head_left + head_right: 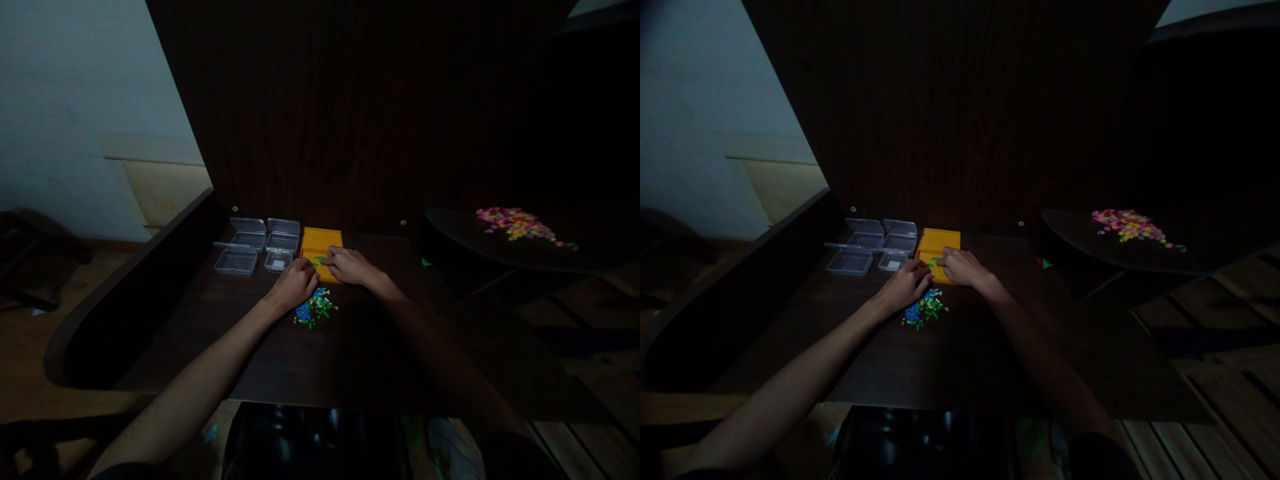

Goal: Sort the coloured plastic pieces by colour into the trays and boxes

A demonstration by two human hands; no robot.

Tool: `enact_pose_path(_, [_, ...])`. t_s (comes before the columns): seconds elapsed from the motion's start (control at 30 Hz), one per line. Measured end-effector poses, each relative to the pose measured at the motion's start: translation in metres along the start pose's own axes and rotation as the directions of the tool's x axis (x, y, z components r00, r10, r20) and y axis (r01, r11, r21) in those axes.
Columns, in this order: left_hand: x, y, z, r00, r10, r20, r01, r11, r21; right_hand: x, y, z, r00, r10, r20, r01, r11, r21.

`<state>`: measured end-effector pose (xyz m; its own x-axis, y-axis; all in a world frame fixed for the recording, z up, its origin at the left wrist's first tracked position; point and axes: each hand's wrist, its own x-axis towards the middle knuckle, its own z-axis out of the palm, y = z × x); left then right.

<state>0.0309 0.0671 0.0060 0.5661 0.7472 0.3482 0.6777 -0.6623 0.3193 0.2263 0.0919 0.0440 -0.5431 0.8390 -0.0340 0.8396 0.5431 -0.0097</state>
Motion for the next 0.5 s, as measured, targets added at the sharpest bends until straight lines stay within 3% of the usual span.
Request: enact_pose_path(0.5, [0.0, -0.001, 0.0, 1.0, 0.012, 0.007, -0.012, 0.999, 0.029, -0.016, -0.003, 0.002, 1.0, -0.005, 0.018, 0.005, 1.0, -0.012])
